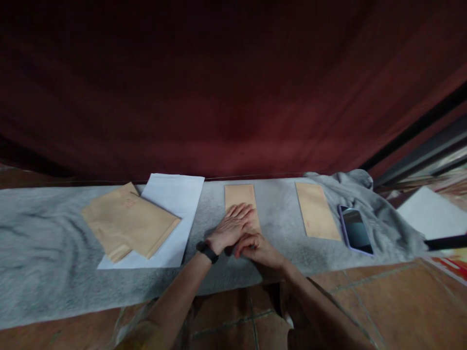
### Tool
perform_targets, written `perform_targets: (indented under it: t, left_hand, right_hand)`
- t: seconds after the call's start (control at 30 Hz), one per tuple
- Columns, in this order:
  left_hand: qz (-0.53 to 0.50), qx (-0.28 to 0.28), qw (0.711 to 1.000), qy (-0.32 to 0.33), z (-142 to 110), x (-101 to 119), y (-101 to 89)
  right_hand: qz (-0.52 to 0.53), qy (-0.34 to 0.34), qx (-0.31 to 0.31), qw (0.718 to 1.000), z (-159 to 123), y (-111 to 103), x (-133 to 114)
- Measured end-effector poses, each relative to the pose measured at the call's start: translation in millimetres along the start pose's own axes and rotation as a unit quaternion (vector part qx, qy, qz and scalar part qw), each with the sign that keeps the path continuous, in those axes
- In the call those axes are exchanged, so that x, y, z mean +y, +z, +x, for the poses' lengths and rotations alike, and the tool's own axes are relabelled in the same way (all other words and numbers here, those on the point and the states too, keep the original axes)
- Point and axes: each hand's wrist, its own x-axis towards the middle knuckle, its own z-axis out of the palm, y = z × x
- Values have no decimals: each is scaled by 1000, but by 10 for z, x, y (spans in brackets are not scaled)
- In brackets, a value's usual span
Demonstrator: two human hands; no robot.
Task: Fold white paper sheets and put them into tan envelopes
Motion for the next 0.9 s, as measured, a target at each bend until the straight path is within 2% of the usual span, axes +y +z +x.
perform_targets:
  t: [0.2, 0.33, 0.5, 0.7, 0.9]
  left_hand:
    - [67, 74, 992, -78, 304, -11, 170]
    - [62, 74, 987, -132, 418, -4, 120]
    - [51, 80, 977, -189, 485, 5, 35]
    - [32, 71, 978, -193, 548, 12, 5]
    - [31, 78, 987, -139, 539, 20, 67]
  right_hand:
    - [46, 24, -61, 997, 80, -117, -6]
    - [18, 31, -53, 998, 81, -107, -59]
    - [-2, 27, -74, 997, 74, -73, -96]
    - [-32, 22, -67, 997, 65, -47, -138]
    - [-32, 29, -67, 997, 67, -52, -174]
